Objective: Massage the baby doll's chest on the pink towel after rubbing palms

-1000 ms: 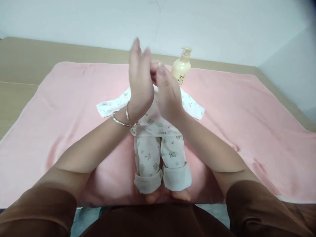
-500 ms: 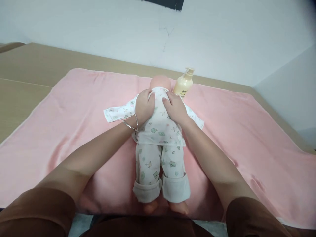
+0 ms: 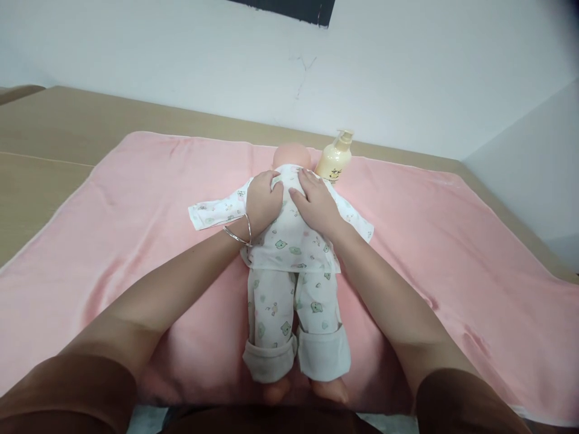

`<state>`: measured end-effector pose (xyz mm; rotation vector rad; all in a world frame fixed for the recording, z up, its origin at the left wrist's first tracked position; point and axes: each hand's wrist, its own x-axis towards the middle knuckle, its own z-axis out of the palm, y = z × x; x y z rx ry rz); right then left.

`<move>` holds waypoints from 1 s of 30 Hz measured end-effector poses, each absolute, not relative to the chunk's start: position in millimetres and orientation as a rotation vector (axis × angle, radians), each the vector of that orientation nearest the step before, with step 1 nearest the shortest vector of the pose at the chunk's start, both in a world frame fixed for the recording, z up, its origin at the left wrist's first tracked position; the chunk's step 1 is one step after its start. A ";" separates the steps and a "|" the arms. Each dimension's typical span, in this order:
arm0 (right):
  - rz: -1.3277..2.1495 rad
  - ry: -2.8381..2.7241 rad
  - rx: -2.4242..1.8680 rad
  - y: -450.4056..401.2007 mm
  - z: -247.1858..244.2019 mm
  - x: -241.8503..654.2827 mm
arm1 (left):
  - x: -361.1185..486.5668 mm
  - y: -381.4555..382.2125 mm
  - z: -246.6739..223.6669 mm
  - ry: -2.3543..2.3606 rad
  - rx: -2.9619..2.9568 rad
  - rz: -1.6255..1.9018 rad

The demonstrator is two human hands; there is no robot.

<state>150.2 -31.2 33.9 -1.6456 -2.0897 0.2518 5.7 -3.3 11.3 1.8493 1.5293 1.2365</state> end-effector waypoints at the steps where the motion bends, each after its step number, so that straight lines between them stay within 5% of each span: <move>1: 0.226 -2.050 -1.711 -34.2 34.0 148.0 | 5.7 -3.3 11.5 1.532 1.851 1.232; 7: -0.067 -2.196 -1.675 -64.2 33.1 120.5 | 5.1 -2.0 10.6 1.522 1.845 1.247; 17: 0.345 -2.114 -1.592 -18.7 32.5 162.0 | 4.8 -3.9 12.1 1.539 1.898 1.217; 30: 0.062 -2.228 -1.595 -67.8 33.4 118.1 | 1.6 -0.6 9.8 1.526 1.858 1.231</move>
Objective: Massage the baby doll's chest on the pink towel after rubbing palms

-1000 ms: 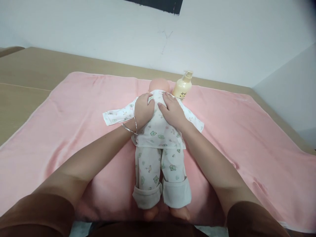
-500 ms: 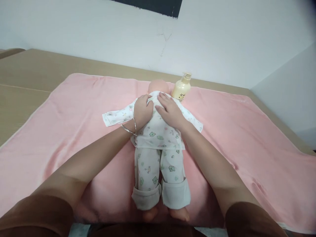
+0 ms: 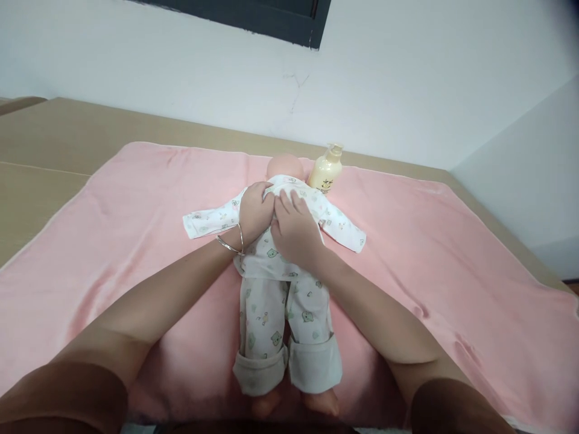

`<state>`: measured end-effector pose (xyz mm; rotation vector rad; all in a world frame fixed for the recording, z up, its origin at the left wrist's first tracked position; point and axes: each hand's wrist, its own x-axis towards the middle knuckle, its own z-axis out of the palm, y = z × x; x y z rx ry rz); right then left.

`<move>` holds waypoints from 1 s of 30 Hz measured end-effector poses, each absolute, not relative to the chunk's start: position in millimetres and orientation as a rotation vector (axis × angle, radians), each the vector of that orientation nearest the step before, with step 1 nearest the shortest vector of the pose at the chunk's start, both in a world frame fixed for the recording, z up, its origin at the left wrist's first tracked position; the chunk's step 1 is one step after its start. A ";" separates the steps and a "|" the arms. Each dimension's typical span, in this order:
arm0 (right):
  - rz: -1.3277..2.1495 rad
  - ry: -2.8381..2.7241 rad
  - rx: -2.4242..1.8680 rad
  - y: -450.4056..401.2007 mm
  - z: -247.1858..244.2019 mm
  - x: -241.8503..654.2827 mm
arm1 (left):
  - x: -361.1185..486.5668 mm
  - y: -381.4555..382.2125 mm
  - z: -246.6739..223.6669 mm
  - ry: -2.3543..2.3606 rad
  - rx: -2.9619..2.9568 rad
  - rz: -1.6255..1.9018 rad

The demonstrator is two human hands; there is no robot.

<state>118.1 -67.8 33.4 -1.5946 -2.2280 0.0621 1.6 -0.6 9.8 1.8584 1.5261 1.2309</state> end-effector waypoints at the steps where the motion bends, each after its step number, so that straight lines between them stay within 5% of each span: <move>1: 0.078 -2.269 -1.542 -68.0 33.7 117.1 | 1.2 -0.3 9.5 1.524 1.855 1.230; 8: 0.296 -2.089 -1.636 -26.5 32.8 149.1 | 1.6 -4.7 12.8 1.559 1.950 1.184; 30: 0.077 -2.186 -1.853 -58.7 51.6 134.9 | -1.1 -1.0 22.7 1.629 2.257 0.879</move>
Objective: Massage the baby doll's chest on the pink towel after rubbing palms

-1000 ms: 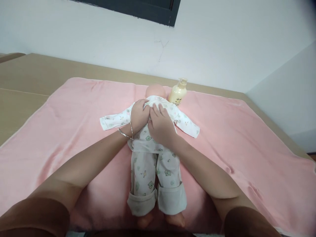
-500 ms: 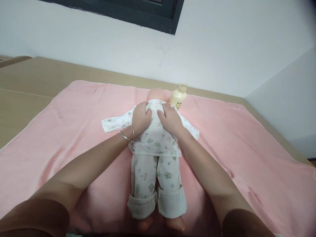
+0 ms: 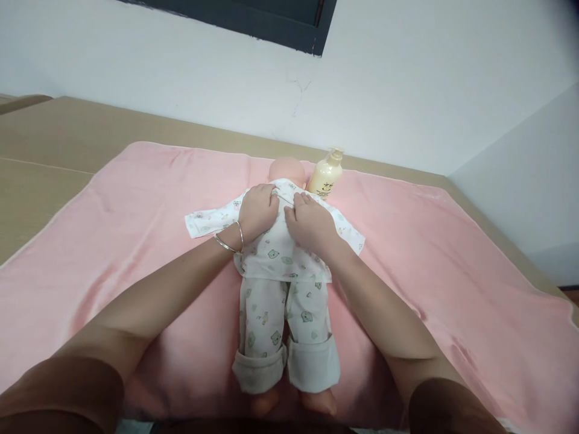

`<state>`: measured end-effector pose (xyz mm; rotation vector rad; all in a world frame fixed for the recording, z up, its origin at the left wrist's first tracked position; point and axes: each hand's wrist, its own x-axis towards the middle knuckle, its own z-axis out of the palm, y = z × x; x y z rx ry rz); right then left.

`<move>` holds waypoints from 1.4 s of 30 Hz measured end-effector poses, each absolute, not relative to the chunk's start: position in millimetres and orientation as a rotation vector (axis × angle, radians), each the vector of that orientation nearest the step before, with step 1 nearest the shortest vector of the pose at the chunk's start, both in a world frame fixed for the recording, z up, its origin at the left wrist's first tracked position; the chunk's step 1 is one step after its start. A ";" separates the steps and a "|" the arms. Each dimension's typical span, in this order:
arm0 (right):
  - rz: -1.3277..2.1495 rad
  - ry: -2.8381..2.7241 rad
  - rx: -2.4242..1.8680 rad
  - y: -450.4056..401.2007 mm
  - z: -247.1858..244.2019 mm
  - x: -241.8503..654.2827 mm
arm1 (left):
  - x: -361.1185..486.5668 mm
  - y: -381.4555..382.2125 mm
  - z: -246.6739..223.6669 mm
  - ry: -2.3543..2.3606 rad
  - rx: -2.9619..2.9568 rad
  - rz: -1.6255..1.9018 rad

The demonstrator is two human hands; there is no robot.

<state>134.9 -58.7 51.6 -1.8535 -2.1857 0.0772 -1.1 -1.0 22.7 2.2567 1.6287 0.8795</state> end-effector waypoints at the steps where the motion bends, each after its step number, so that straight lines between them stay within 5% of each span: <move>1: 0.106 -2.188 -1.855 -58.4 54.5 137.0 | -0.5 -4.3 26.7 1.646 2.320 0.803; 9: 0.325 -2.202 -1.620 -33.4 58.0 165.3 | 12.6 -47.3 43.1 1.678 2.752 0.514; 17: -0.043 -2.267 -1.936 -70.0 69.0 135.7 | -1.3 -11.3 47.7 1.633 2.386 0.580; 25: 0.261 -2.230 -1.715 -25.8 54.1 168.9 | 12.7 -43.8 48.9 1.689 2.652 0.487; 42: 0.285 -2.175 -1.740 -25.8 45.8 163.4 | 14.1 -47.3 45.1 1.669 2.635 0.570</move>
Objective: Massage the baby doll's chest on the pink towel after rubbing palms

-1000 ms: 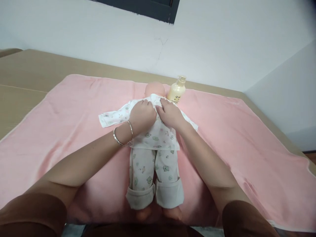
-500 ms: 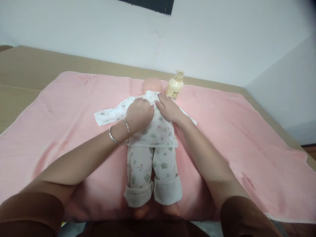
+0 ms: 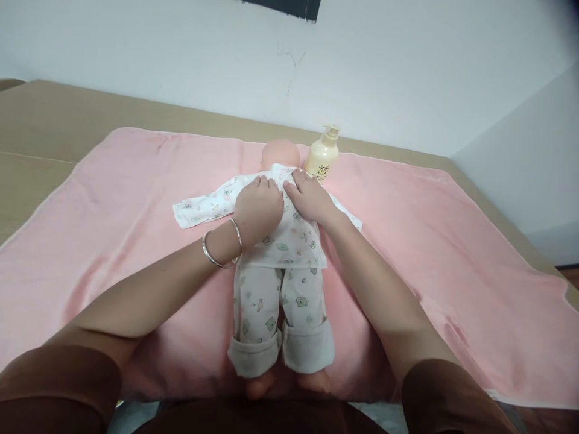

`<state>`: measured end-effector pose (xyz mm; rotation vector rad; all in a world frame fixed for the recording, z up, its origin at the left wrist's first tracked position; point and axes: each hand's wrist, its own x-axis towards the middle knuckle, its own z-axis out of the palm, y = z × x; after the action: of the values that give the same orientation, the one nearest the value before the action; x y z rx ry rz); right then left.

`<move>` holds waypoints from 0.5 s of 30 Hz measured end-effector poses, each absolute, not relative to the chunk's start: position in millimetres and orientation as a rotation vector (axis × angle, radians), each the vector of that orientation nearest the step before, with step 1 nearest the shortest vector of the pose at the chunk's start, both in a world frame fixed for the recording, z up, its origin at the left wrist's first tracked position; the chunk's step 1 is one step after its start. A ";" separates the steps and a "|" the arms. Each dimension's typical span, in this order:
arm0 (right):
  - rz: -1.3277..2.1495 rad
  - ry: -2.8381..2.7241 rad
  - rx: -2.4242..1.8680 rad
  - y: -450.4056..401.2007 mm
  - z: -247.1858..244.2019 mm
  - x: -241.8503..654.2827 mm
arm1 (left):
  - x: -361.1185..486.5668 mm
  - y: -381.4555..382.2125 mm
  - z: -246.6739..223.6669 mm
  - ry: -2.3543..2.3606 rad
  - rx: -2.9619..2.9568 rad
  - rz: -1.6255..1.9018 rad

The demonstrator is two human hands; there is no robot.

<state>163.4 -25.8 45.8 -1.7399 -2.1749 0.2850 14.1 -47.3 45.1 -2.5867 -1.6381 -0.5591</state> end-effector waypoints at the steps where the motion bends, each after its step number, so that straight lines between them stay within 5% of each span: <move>1: 0.251 -2.172 -1.754 -27.1 45.6 161.9 | 13.0 -46.6 46.3 -1.643 -2.604 -0.546; 8: 0.021 -2.172 -1.848 -59.2 57.2 140.9 | -2.5 -15.9 53.3 -1.875 -2.625 -0.466; 15: 0.258 -2.161 -1.729 -29.0 48.5 161.4 | 11.8 -49.1 45.5 -1.574 -2.578 -0.418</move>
<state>161.4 -29.0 48.5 -1.7292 -2.1608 0.2583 11.8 -49.1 45.5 -2.5777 -1.5735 -0.4184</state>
